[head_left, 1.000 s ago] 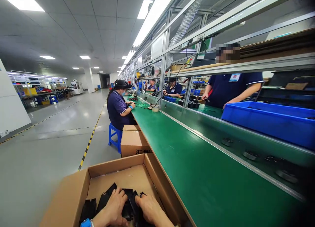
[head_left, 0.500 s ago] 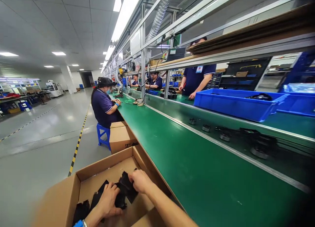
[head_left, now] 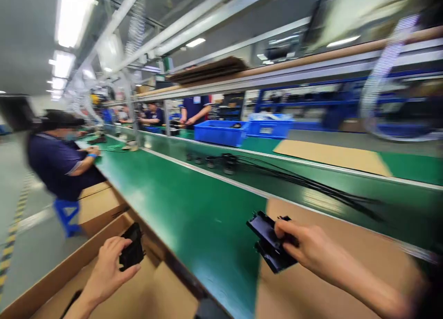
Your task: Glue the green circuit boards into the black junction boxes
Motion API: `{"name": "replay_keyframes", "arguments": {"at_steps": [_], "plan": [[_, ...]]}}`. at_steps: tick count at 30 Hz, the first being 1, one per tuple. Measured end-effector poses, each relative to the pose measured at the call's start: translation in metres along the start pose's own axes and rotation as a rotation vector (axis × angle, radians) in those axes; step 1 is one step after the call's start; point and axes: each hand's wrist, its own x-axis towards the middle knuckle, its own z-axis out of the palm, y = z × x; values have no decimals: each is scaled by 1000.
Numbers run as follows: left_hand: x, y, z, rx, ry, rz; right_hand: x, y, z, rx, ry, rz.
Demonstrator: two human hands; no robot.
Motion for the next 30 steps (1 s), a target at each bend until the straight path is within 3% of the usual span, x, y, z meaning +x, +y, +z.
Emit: {"name": "replay_keyframes", "arguments": {"at_steps": [3, 6, 8, 10, 13, 16, 19, 23, 30], "plan": [[62, 81, 21, -137, 59, 319, -65, 51, 2, -9, 70, 269], [112, 200, 49, -193, -117, 593, -101, 74, 11, -23, 103, 453], [131, 282, 69, -177, -239, 733, -115, 84, 12, -9, 113, 518], [142, 351, 91, -180, -296, 824, -126, 94, 5, -2, 135, 562], [153, 418, 122, -152, -332, 869, -137, 114, -11, -41, 187, 647], [156, 452, 147, -118, -347, 867, -140, 134, -16, -103, 187, 726], [151, 462, 162, -103, -384, 868, -139, 143, -6, -142, 144, 749], [143, 456, 166, -137, -439, 890, -150, 144, 0, -149, 117, 692], [134, 438, 160, -269, -553, 982, -188, 160, -13, -71, -24, 436]]}}
